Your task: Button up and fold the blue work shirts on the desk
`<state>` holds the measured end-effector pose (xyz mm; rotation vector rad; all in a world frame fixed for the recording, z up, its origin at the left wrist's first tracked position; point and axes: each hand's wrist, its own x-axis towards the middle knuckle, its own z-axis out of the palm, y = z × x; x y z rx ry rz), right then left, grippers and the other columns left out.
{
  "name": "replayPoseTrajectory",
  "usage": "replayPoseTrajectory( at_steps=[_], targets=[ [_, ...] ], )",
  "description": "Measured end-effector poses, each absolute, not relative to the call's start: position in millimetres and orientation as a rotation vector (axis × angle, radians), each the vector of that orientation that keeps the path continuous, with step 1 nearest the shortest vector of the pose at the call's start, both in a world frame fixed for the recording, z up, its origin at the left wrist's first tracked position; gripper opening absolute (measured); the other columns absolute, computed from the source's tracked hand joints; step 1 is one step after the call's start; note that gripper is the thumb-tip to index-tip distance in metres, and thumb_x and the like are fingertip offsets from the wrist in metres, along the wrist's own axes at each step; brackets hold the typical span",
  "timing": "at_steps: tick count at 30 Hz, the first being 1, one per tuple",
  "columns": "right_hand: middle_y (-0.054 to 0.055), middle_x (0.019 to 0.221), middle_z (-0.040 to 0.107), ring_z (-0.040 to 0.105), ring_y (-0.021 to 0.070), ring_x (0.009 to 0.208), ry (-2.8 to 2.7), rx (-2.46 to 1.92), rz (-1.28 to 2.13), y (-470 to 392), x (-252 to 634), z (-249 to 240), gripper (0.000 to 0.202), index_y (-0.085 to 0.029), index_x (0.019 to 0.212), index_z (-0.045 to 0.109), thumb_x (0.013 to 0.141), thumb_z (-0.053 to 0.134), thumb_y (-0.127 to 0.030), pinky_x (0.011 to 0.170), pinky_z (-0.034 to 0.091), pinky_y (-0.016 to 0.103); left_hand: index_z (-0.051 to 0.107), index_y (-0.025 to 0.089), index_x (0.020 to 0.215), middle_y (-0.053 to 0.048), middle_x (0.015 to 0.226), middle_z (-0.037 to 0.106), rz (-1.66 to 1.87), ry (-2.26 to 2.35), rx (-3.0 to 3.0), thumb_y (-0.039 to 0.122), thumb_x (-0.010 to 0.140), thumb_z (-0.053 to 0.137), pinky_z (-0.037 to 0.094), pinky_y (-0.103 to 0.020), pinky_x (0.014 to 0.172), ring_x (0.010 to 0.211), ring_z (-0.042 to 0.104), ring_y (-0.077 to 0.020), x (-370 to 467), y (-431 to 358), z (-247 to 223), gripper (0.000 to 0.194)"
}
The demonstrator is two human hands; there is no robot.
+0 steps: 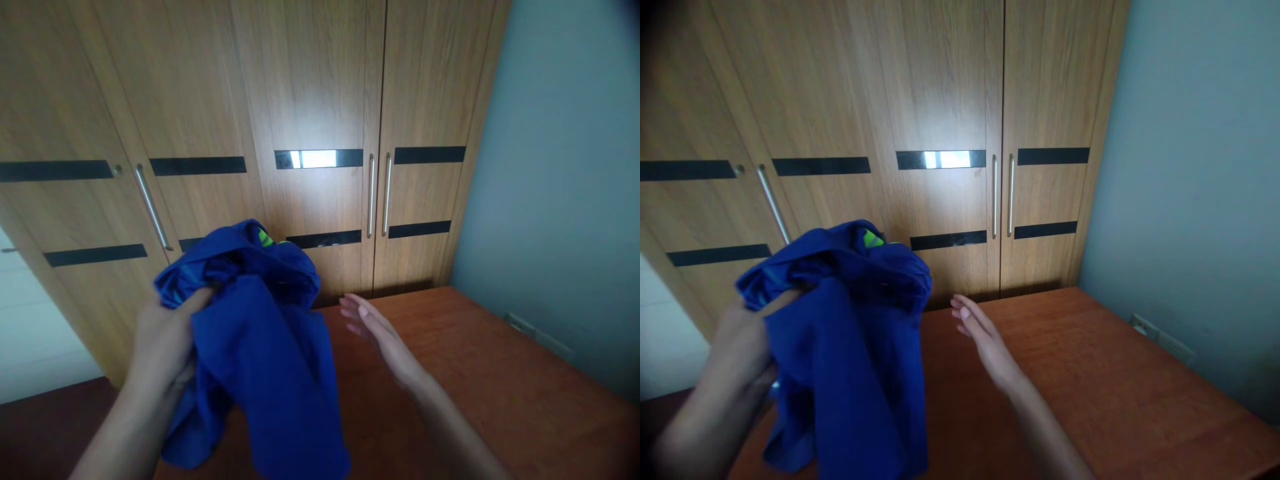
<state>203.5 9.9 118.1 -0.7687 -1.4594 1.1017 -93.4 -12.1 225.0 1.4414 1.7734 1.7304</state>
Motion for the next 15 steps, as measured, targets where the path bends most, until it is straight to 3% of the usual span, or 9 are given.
replayPoseTrajectory(
  at_steps=[4,7,10,12,15],
  targets=[
    [0.006,0.140,0.048,0.052,0.0202,0.121,-1.566,-0.796,1.021,-6.1,207.5,143.0,0.047,-0.029,0.138,0.040,0.096,0.034,-0.049,0.099,0.043,0.042,0.058,0.015,0.116,-0.008,0.102,0.072,1.645,1.451,1.240,0.042,0.068,0.071,0.057,-0.039,0.077,0.088,0.069,-0.0254,-30.8,5.2,172.6,0.057],
    [0.008,0.136,0.051,0.056,0.0205,0.115,-1.686,-0.964,0.926,-2.2,198.7,109.8,0.053,-0.025,0.139,0.039,0.090,0.050,-0.042,0.098,0.044,0.039,0.045,0.021,0.133,-0.011,0.122,0.065,1.373,1.312,1.242,0.038,0.072,0.070,0.053,-0.037,0.089,0.104,0.065,-0.0243,1.5,10.1,116.3,0.068],
    [0.012,0.120,0.063,0.064,0.0229,0.098,-1.793,-1.282,0.687,14.0,200.5,59.7,0.062,-0.016,0.136,0.044,0.076,0.061,-0.021,0.091,0.048,0.038,0.039,0.021,0.139,-0.011,0.133,0.057,1.063,1.188,1.295,0.042,0.076,0.067,0.048,-0.037,0.098,0.119,0.056,-0.0252,9.4,5.6,75.5,0.072],
    [0.010,0.112,0.067,0.065,0.0223,0.096,-1.826,-1.388,0.622,24.8,212.2,34.9,0.057,-0.017,0.128,0.053,0.071,0.057,-0.012,0.088,0.049,0.035,0.041,0.022,0.138,-0.009,0.139,0.051,0.933,1.170,1.367,0.047,0.077,0.065,0.043,-0.039,0.104,0.126,0.049,-0.0260,3.0,2.1,64.7,0.070],
    [0.005,0.109,0.068,0.064,0.0197,0.097,-1.850,-1.388,0.593,34.2,237.5,19.6,0.047,-0.021,0.117,0.061,0.072,0.050,-0.011,0.087,0.047,0.030,0.043,0.026,0.137,-0.005,0.143,0.046,0.850,1.153,1.499,0.050,0.082,0.058,0.036,-0.040,0.109,0.132,0.042,-0.0246,-13.3,2.8,66.5,0.063]
  ],
)
